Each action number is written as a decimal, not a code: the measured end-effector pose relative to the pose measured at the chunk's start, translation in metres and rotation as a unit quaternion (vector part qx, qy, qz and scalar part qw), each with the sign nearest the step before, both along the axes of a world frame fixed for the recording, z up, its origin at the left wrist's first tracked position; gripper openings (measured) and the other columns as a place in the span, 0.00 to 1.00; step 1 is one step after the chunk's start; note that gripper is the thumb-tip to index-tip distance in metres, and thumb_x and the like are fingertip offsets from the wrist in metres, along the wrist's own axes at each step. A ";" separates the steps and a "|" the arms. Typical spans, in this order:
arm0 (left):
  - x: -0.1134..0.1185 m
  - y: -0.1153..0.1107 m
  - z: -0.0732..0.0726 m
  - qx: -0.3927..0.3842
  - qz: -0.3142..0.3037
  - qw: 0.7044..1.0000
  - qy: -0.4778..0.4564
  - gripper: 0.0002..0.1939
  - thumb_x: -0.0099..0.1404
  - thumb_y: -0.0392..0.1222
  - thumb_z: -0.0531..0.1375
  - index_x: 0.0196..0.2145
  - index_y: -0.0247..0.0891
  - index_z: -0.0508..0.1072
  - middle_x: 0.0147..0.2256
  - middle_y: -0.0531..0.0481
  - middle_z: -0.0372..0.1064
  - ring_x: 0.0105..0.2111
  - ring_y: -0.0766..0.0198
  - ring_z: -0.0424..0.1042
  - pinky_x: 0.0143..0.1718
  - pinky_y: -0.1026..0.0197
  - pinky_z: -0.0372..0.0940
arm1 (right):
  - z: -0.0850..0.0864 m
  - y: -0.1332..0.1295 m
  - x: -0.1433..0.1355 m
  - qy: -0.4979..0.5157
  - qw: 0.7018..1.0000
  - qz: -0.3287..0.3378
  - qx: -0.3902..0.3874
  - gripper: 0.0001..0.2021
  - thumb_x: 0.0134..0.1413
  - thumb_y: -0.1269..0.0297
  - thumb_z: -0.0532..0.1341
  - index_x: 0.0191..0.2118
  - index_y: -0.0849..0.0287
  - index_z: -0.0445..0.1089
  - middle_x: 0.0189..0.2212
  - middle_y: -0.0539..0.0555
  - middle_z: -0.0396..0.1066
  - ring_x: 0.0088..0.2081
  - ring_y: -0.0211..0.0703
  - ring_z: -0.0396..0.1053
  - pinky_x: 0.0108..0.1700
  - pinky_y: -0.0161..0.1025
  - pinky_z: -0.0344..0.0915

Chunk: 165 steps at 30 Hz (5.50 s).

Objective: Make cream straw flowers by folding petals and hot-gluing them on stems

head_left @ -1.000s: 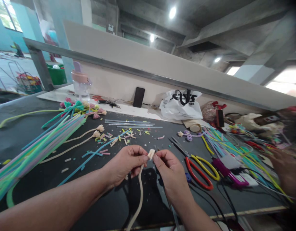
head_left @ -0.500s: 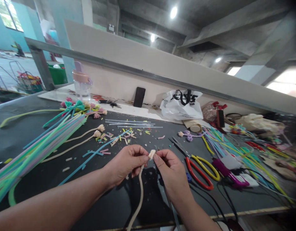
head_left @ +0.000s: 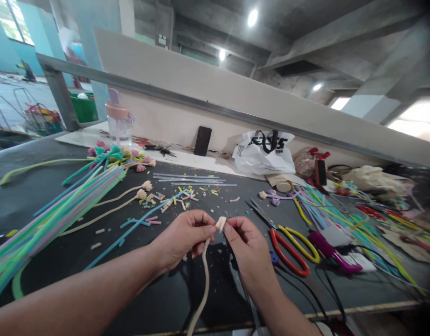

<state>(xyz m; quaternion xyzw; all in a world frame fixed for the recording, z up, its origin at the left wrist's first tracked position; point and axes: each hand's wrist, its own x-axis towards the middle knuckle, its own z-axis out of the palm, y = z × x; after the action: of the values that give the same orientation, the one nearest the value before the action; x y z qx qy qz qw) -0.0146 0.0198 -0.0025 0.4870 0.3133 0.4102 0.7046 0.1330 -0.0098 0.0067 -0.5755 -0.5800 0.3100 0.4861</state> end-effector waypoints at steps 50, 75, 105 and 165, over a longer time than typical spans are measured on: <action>-0.001 -0.002 -0.001 -0.015 -0.020 1.000 -0.020 0.12 0.53 0.46 0.62 0.29 0.35 0.67 0.20 0.57 0.63 0.12 0.78 0.55 0.10 0.74 0.49 | -0.003 0.002 -0.009 0.261 0.962 0.074 -0.034 0.08 0.46 0.61 0.64 0.32 0.57 0.66 0.26 0.46 0.64 0.27 0.34 0.60 0.32 0.31 0.58; -0.002 0.000 -0.003 -0.009 -0.026 0.999 -0.018 0.08 0.54 0.41 0.61 0.29 0.35 0.67 0.21 0.56 0.64 0.12 0.78 0.56 0.10 0.75 0.50 | -0.005 0.002 -0.011 0.272 0.958 0.089 -0.033 0.06 0.46 0.64 0.65 0.32 0.56 0.67 0.25 0.44 0.64 0.27 0.32 0.60 0.31 0.29 0.58; 0.000 0.003 -0.003 0.018 0.007 0.999 0.025 0.10 0.54 0.44 0.61 0.28 0.35 0.67 0.20 0.56 0.62 0.12 0.76 0.56 0.12 0.73 0.52 | -0.003 0.003 -0.005 0.039 0.999 0.028 -0.010 0.11 0.49 0.56 0.60 0.30 0.59 0.66 0.25 0.48 0.64 0.27 0.37 0.60 0.30 0.33 0.57; -0.010 0.018 -0.006 -0.064 0.029 0.992 -0.107 0.14 0.52 0.47 0.63 0.24 0.34 0.65 0.20 0.57 0.61 0.13 0.80 0.51 0.13 0.73 0.43 | 0.036 -0.013 0.032 -0.146 0.989 -0.007 0.039 0.06 0.41 0.61 0.61 0.21 0.56 0.66 0.15 0.46 0.61 0.18 0.38 0.59 0.19 0.34 0.56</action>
<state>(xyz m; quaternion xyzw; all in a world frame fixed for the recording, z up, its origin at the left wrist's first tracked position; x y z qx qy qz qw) -0.0245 0.0377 -0.0080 0.3844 0.2760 0.4595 0.7516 0.1648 -0.0230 0.0423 -0.5992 -0.6523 0.1964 0.4206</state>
